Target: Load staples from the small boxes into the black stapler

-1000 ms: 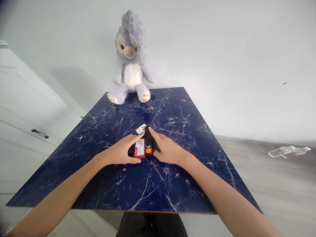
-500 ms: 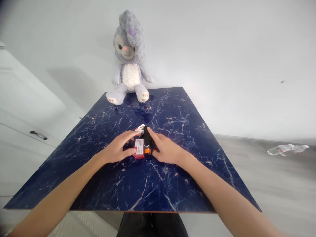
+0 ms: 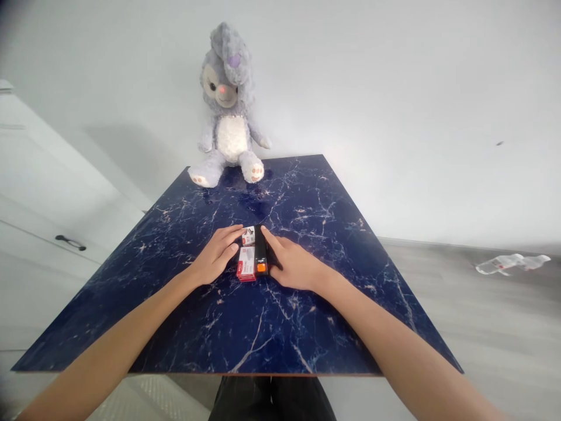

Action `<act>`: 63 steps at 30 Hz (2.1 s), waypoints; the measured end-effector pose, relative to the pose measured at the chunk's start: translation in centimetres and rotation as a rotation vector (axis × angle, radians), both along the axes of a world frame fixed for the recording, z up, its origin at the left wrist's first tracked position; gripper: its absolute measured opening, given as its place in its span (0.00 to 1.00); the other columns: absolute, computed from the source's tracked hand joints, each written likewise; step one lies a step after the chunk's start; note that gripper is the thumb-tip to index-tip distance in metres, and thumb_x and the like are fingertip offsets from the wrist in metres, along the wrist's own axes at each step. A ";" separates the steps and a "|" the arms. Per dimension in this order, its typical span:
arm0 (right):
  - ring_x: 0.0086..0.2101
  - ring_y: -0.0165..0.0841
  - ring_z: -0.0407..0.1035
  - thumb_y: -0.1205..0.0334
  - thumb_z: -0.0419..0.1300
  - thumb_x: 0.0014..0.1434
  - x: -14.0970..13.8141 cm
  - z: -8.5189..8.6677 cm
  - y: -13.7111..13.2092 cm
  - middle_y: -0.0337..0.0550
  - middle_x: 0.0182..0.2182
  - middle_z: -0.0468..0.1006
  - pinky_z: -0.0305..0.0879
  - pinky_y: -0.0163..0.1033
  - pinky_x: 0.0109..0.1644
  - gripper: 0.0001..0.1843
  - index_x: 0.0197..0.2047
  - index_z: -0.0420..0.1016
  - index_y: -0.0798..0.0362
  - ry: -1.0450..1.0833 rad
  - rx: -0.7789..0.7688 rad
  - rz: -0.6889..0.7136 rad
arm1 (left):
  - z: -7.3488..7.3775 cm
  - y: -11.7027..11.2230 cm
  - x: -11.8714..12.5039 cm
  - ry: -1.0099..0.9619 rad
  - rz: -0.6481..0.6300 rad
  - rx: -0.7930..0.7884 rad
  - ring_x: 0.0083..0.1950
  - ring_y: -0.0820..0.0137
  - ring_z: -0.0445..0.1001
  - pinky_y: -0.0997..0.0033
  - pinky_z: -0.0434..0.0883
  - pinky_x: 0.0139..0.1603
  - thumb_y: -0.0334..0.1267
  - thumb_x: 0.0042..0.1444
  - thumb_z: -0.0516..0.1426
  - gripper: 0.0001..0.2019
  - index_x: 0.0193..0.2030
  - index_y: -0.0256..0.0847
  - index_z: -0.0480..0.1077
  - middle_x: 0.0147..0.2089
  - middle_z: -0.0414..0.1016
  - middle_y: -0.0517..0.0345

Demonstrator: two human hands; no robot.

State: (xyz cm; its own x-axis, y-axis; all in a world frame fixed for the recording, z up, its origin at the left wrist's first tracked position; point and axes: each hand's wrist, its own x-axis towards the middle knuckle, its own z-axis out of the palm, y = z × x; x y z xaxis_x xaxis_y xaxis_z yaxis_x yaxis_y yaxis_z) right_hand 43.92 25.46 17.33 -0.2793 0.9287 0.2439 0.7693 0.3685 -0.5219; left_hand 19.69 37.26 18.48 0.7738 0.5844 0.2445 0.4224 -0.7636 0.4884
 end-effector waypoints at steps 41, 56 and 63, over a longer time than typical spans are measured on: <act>0.41 0.38 0.70 0.69 0.52 0.65 1.6 1.2 0.8 0.46 0.39 0.76 0.65 0.41 0.48 0.10 0.39 0.75 0.52 -0.299 0.019 -0.131 | 0.0 2.4 -2.1 0.246 -0.141 -0.076 0.74 0.42 0.51 0.39 0.55 0.71 0.66 0.46 0.65 0.54 0.76 0.51 0.51 0.76 0.53 0.46; 0.49 0.44 0.66 0.54 0.66 0.55 1.0 1.5 -0.1 0.50 0.48 0.73 0.62 0.48 0.57 0.22 0.51 0.73 0.54 -0.233 0.017 -0.016 | -0.2 1.2 -1.6 0.285 -0.166 -0.036 0.76 0.39 0.43 0.35 0.53 0.71 0.67 0.46 0.64 0.52 0.75 0.54 0.51 0.78 0.45 0.50; 0.55 0.50 0.64 0.40 0.70 0.48 1.4 1.6 0.2 0.51 0.52 0.74 0.59 0.54 0.62 0.33 0.51 0.77 0.53 -0.182 0.004 -0.020 | -0.8 0.7 0.0 0.229 -0.135 0.008 0.75 0.39 0.47 0.35 0.53 0.71 0.66 0.48 0.63 0.46 0.72 0.52 0.59 0.77 0.50 0.48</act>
